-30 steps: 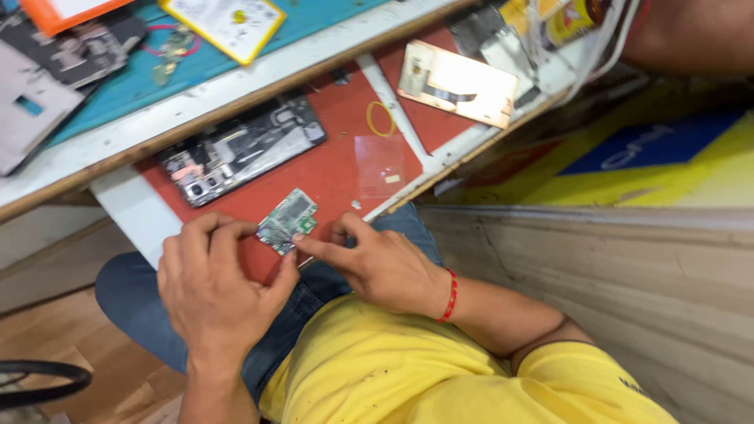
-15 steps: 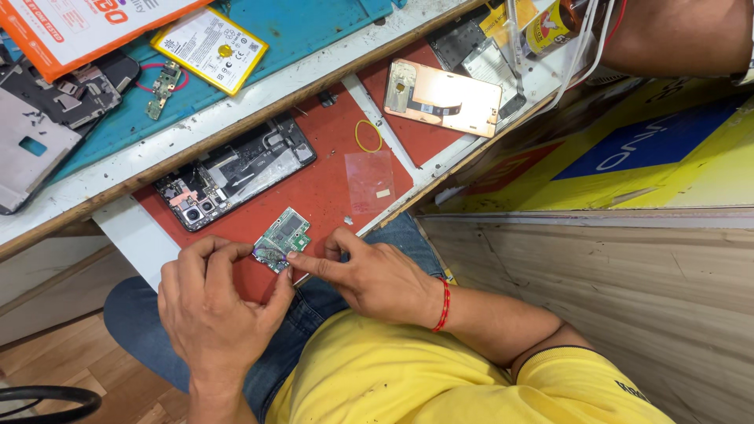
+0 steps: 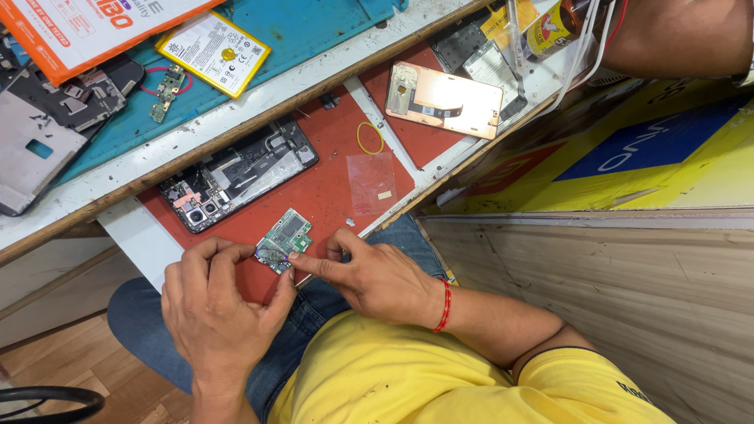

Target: The person handles a smartphone battery, peels off its protective film, and secures it with rubber bands. Then the person uses a small tool to scrape and clean a circuit board on the workbench.

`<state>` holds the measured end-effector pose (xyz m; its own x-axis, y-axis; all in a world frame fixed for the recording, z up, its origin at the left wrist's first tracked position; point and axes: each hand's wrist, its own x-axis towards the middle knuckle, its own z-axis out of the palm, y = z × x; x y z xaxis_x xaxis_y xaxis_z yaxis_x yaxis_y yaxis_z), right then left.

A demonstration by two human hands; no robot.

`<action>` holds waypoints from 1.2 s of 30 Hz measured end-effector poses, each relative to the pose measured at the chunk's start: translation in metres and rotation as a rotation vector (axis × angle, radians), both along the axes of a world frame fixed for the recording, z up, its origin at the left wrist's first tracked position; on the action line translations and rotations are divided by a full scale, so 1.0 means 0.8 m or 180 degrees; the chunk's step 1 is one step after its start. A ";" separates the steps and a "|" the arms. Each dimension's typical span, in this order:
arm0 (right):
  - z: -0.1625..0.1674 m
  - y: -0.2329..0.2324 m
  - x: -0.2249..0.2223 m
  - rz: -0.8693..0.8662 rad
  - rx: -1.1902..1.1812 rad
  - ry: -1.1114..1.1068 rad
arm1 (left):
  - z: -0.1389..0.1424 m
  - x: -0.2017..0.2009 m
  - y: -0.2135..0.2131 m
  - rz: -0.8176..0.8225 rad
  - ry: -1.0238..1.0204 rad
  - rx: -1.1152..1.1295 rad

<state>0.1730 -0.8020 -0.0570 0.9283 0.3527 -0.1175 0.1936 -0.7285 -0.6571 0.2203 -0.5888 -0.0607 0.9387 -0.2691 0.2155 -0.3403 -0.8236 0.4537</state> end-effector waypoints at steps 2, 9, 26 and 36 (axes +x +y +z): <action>0.001 0.000 0.000 0.0010 -0.0009 0.0051 | 0.000 0.000 0.000 0.0003 0.0002 0.0000; 0.001 0.000 0.000 0.0012 0.0005 0.0013 | -0.001 -0.001 0.000 0.0015 0.0036 0.0016; 0.003 -0.001 0.002 0.0071 -0.0022 0.0026 | 0.000 -0.002 0.001 0.0009 0.0010 0.0014; 0.003 0.000 0.004 0.0057 -0.0035 0.0005 | -0.002 0.000 0.000 0.0004 0.0042 0.0017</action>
